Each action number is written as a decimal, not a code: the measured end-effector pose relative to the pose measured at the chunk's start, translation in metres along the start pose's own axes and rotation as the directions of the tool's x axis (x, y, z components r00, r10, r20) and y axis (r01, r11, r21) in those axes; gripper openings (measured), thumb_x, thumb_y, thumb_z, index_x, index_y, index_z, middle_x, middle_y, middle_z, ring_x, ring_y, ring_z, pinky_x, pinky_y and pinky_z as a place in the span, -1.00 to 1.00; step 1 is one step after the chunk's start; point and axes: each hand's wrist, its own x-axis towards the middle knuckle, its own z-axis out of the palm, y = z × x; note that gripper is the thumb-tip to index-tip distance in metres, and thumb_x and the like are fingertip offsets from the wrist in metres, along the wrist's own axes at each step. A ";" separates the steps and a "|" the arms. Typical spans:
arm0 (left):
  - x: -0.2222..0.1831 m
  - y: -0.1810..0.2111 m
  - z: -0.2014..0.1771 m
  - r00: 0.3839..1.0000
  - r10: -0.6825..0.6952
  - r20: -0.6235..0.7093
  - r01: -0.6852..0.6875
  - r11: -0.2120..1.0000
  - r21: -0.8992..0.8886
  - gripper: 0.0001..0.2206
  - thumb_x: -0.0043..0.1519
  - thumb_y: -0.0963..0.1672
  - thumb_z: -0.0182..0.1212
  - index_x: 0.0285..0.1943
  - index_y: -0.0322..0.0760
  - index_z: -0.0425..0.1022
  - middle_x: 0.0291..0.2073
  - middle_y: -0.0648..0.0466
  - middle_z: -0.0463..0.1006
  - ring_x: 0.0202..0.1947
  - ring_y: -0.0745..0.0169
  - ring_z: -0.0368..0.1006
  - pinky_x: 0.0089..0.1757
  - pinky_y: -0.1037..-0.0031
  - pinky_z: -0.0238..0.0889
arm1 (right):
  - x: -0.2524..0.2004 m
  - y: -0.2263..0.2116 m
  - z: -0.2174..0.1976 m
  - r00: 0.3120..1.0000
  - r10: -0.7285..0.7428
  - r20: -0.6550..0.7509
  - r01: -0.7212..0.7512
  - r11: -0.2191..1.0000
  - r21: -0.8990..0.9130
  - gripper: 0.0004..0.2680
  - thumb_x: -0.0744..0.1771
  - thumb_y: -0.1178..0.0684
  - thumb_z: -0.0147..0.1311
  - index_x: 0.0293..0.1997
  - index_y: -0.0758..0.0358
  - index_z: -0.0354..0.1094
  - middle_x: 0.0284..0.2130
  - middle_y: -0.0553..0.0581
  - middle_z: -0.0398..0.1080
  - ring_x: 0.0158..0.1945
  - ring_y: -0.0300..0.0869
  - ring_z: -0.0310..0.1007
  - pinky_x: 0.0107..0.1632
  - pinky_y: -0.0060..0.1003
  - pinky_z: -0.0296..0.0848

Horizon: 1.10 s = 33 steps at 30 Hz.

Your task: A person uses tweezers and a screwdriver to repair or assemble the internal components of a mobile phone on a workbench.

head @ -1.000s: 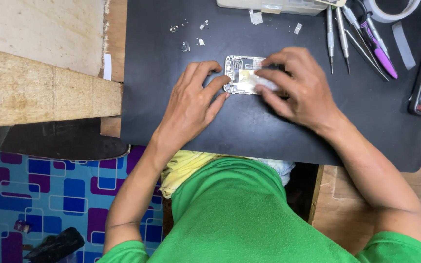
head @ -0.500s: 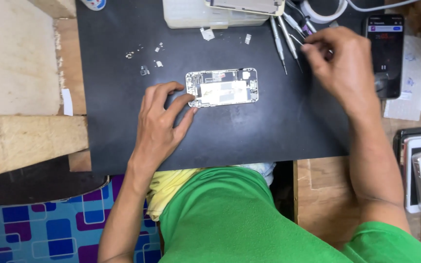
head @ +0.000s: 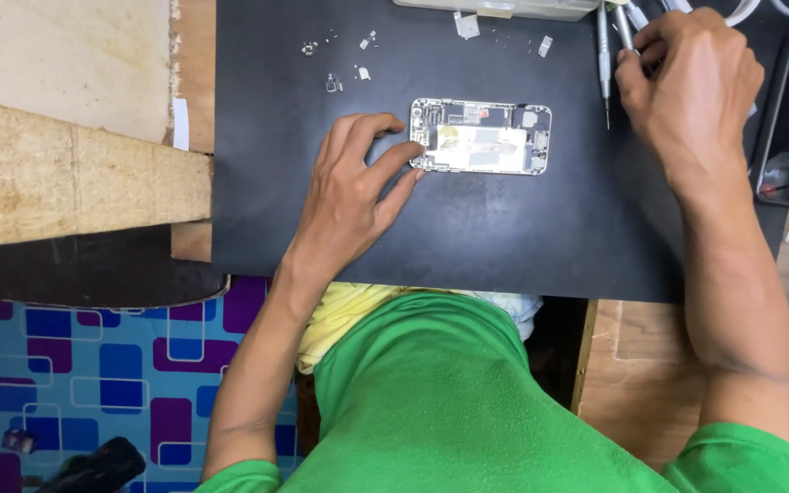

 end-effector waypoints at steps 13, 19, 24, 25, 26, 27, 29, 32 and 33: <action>0.003 -0.002 0.000 1.000 -0.003 -0.023 0.002 1.000 -0.025 -0.91 0.36 -0.19 0.28 -0.03 -0.33 0.54 0.00 -0.11 0.41 -0.02 -0.12 0.32 -0.05 0.15 0.28 | -0.013 -0.112 -0.059 0.996 -0.066 0.056 -0.041 0.201 0.979 -0.71 0.47 0.42 0.03 0.17 0.27 -0.07 -0.09 0.33 0.29 0.06 0.12 0.54 0.11 -0.11 0.62; 0.005 -0.001 -0.003 1.000 -0.010 -0.028 0.009 0.999 -0.051 -0.91 0.35 -0.20 0.29 -0.03 -0.37 0.56 -0.01 -0.12 0.42 -0.03 -0.13 0.33 -0.04 0.15 0.29 | 0.002 -0.155 -0.004 0.919 -0.153 -0.365 0.380 0.086 0.921 -0.40 0.48 0.54 -0.04 0.50 -0.11 -0.32 -0.21 0.69 0.36 -0.11 0.33 0.54 0.10 0.11 0.68; 0.004 -0.003 -0.002 0.999 -0.020 -0.028 0.019 0.999 -0.050 -0.92 0.34 -0.20 0.29 -0.04 -0.34 0.55 -0.01 -0.11 0.42 -0.01 -0.13 0.34 -0.04 0.16 0.29 | 0.000 -0.157 0.010 0.909 -0.189 -0.370 0.399 0.146 0.905 -0.48 0.48 0.44 -0.01 0.48 -0.05 -0.25 -0.12 0.61 0.35 -0.10 0.28 0.56 -0.08 -0.07 0.65; 0.004 -0.003 -0.002 0.999 -0.020 -0.025 0.019 0.999 -0.048 -0.92 0.35 -0.20 0.28 -0.04 -0.34 0.56 -0.02 -0.11 0.42 -0.01 -0.12 0.34 -0.04 0.16 0.29 | 0.001 -0.158 0.010 0.898 -0.210 -0.387 0.418 0.132 0.899 -0.49 0.47 0.42 -0.03 0.45 -0.07 -0.25 -0.12 0.65 0.37 -0.16 0.28 0.55 -0.11 -0.06 0.63; 0.004 -0.003 -0.001 0.999 -0.021 -0.025 0.020 0.999 -0.048 -0.92 0.35 -0.20 0.28 -0.04 -0.34 0.56 -0.02 -0.11 0.42 -0.01 -0.12 0.34 -0.04 0.16 0.29 | 0.001 -0.158 0.010 0.898 -0.211 -0.386 0.418 0.132 0.899 -0.49 0.47 0.42 -0.03 0.45 -0.07 -0.25 -0.12 0.65 0.37 -0.16 0.28 0.55 -0.11 -0.06 0.63; 0.004 -0.004 -0.001 0.999 -0.018 -0.026 0.017 0.999 -0.043 -0.92 0.34 -0.20 0.29 -0.05 -0.34 0.56 -0.02 -0.11 0.42 -0.01 -0.12 0.34 -0.05 0.17 0.29 | 0.000 -0.159 0.010 0.900 -0.215 -0.379 0.413 0.147 0.899 -0.50 0.47 0.42 -0.03 0.44 -0.07 -0.25 -0.12 0.64 0.35 -0.15 0.27 0.54 -0.10 -0.06 0.63; 0.003 -0.004 -0.001 0.999 -0.019 -0.029 0.017 0.999 -0.038 -0.92 0.34 -0.20 0.29 -0.05 -0.33 0.55 -0.02 -0.11 0.43 -0.01 -0.12 0.34 -0.05 0.18 0.29 | 0.000 -0.160 0.011 0.902 -0.223 -0.370 0.408 0.161 0.899 -0.51 0.47 0.42 -0.03 0.43 -0.07 -0.24 -0.12 0.63 0.34 -0.14 0.27 0.54 -0.09 -0.06 0.64; 0.002 -0.004 -0.001 1.000 -0.021 -0.023 0.020 0.999 -0.025 -0.91 0.33 -0.20 0.30 -0.04 -0.31 0.55 -0.03 -0.09 0.43 -0.02 -0.12 0.33 -0.07 0.18 0.28 | 0.001 -0.159 0.013 0.894 -0.231 -0.384 0.426 0.172 0.888 -0.49 0.46 0.44 -0.01 0.43 -0.06 -0.23 -0.14 0.59 0.33 -0.11 0.24 0.55 -0.10 -0.09 0.63; 0.002 -0.004 -0.001 0.999 -0.018 -0.027 0.017 0.999 -0.027 -0.90 0.33 -0.20 0.31 -0.03 -0.32 0.55 -0.03 -0.10 0.43 -0.02 -0.12 0.33 -0.07 0.18 0.28 | 0.001 -0.159 0.013 0.893 -0.233 -0.385 0.428 0.178 0.886 -0.48 0.46 0.45 -0.01 0.44 -0.06 -0.24 -0.13 0.57 0.31 -0.10 0.24 0.55 -0.12 -0.10 0.64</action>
